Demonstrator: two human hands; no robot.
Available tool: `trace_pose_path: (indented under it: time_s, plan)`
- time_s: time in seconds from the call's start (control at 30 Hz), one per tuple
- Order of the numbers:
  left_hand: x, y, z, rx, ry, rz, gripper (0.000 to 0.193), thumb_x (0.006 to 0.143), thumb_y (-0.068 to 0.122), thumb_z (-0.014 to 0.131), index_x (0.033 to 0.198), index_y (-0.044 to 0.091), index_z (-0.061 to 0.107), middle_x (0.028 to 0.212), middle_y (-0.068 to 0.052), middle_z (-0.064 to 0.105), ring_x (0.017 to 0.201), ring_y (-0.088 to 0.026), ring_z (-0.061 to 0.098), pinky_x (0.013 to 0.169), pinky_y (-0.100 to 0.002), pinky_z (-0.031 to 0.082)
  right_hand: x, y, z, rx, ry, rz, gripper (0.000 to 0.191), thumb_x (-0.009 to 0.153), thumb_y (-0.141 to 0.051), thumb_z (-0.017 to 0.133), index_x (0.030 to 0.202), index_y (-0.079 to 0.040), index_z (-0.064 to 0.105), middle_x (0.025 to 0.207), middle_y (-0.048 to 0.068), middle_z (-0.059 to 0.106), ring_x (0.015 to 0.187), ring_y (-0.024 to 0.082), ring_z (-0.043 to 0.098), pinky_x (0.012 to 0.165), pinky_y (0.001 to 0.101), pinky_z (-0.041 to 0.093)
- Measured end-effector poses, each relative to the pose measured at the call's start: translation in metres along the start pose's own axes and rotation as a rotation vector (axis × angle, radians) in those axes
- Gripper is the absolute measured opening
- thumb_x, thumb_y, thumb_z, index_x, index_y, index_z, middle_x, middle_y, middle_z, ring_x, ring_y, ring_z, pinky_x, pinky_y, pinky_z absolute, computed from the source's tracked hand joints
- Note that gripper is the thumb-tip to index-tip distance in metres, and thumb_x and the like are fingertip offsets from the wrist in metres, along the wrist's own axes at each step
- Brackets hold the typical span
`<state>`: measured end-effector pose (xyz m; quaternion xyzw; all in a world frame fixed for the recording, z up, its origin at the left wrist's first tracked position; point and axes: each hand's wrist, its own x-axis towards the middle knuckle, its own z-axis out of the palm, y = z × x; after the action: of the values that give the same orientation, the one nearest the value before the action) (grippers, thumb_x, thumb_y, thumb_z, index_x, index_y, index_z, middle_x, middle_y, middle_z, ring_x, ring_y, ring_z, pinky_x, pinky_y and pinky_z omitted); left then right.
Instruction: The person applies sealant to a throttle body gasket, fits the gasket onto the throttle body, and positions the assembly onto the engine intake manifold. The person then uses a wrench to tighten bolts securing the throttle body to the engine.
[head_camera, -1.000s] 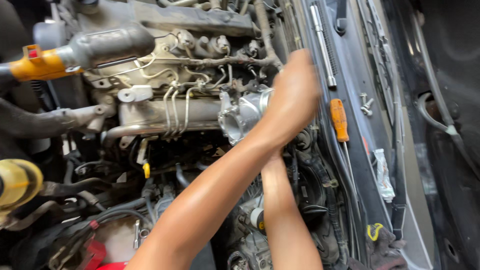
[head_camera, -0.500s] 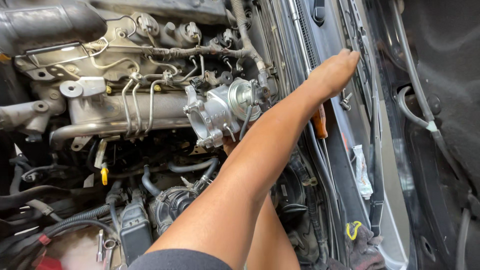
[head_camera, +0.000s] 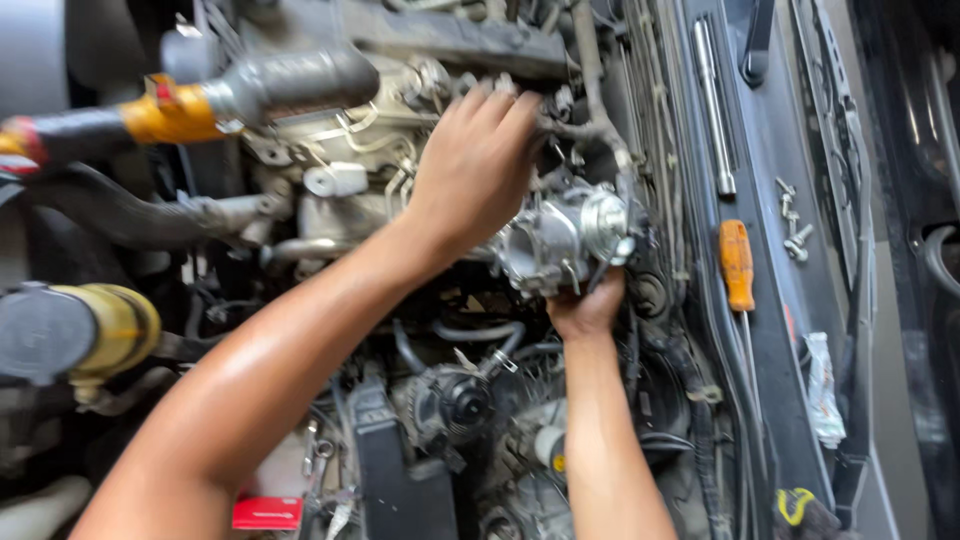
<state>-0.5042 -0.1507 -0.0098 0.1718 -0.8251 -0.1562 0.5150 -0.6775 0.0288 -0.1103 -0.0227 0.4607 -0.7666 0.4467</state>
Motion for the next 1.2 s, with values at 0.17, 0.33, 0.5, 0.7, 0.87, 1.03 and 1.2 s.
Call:
trace_pose_path:
  time_s: [0.17, 0.33, 0.5, 0.7, 0.87, 1.03, 1.2]
  plan:
    - [-0.098, 0.005, 0.005, 0.396, -0.699, -0.094, 0.017, 0.078, 0.017, 0.065, 0.092, 0.008, 0.070, 0.096, -0.011, 0.068, 0.098, -0.029, 0.061, 0.083, -0.044, 0.045, -0.016, -0.005, 0.028, -0.064, -0.043, -0.026, 0.056, 0.095, -0.057, 0.048, 0.127, -0.016, 0.068, 0.120, 0.002, 0.072, 0.110, 0.023, 0.069, 0.092, 0.0430, 0.056]
    - [-0.121, 0.009, 0.063, 0.723, -1.025, 0.094, 0.025, 0.092, 0.024, 0.058, 0.098, 0.010, 0.078, 0.094, -0.006, 0.072, 0.102, -0.031, 0.059, 0.088, -0.053, 0.040, -0.012, -0.003, 0.015, -0.055, -0.095, -0.047, 0.054, 0.103, -0.057, 0.054, 0.129, -0.014, 0.072, 0.118, 0.003, 0.073, 0.100, 0.023, 0.068, 0.075, 0.0381, 0.055]
    - [-0.115, -0.003, 0.080, 0.813, -1.090, 0.232, 0.028, 0.094, 0.024, 0.055, 0.095, 0.010, 0.079, 0.087, -0.007, 0.072, 0.095, -0.031, 0.061, 0.085, -0.054, 0.039, -0.006, 0.000, 0.004, -0.072, 0.067, 0.006, 0.050, 0.093, -0.057, 0.058, 0.119, -0.016, 0.072, 0.111, 0.001, 0.073, 0.097, 0.022, 0.069, 0.076, 0.0394, 0.057]
    - [-0.100, -0.024, 0.071, 0.700, -1.027, 0.109, 0.024, 0.097, 0.025, 0.056, 0.095, 0.012, 0.076, 0.085, -0.004, 0.072, 0.094, -0.031, 0.065, 0.093, -0.057, 0.037, -0.008, 0.003, 0.016, -0.102, 0.154, 0.021, 0.051, 0.087, -0.058, 0.056, 0.114, -0.018, 0.072, 0.107, 0.000, 0.073, 0.096, 0.021, 0.069, 0.077, 0.0388, 0.059]
    - [-0.090, -0.043, 0.050, 0.400, -1.007, -0.094, 0.016, 0.101, 0.021, 0.057, 0.099, 0.011, 0.069, 0.078, -0.003, 0.074, 0.089, -0.025, 0.068, 0.106, -0.050, 0.034, -0.005, 0.009, 0.014, -0.132, 0.218, 0.031, 0.051, 0.087, -0.058, 0.054, 0.111, -0.017, 0.071, 0.105, 0.002, 0.072, 0.096, 0.020, 0.069, 0.077, 0.0379, 0.060]
    - [-0.085, -0.045, 0.031, 0.308, -0.931, -0.062, 0.031, 0.076, 0.027, 0.077, 0.099, 0.008, 0.068, 0.073, -0.006, 0.072, 0.089, -0.027, 0.068, 0.103, -0.046, 0.035, 0.005, 0.019, 0.006, -0.130, 0.171, 0.036, 0.048, 0.093, -0.060, 0.056, 0.109, -0.016, 0.070, 0.104, 0.002, 0.068, 0.089, 0.018, 0.064, 0.069, 0.0334, 0.054]
    - [-0.081, -0.042, 0.024, 0.283, -0.889, -0.062, 0.021, 0.076, 0.022, 0.074, 0.091, 0.009, 0.070, 0.072, -0.006, 0.072, 0.089, -0.027, 0.068, 0.105, -0.046, 0.035, 0.010, 0.028, 0.008, -0.069, 0.253, 0.061, 0.043, 0.088, -0.053, 0.057, 0.104, -0.016, 0.070, 0.102, 0.001, 0.072, 0.095, 0.017, 0.068, 0.080, 0.0341, 0.059]
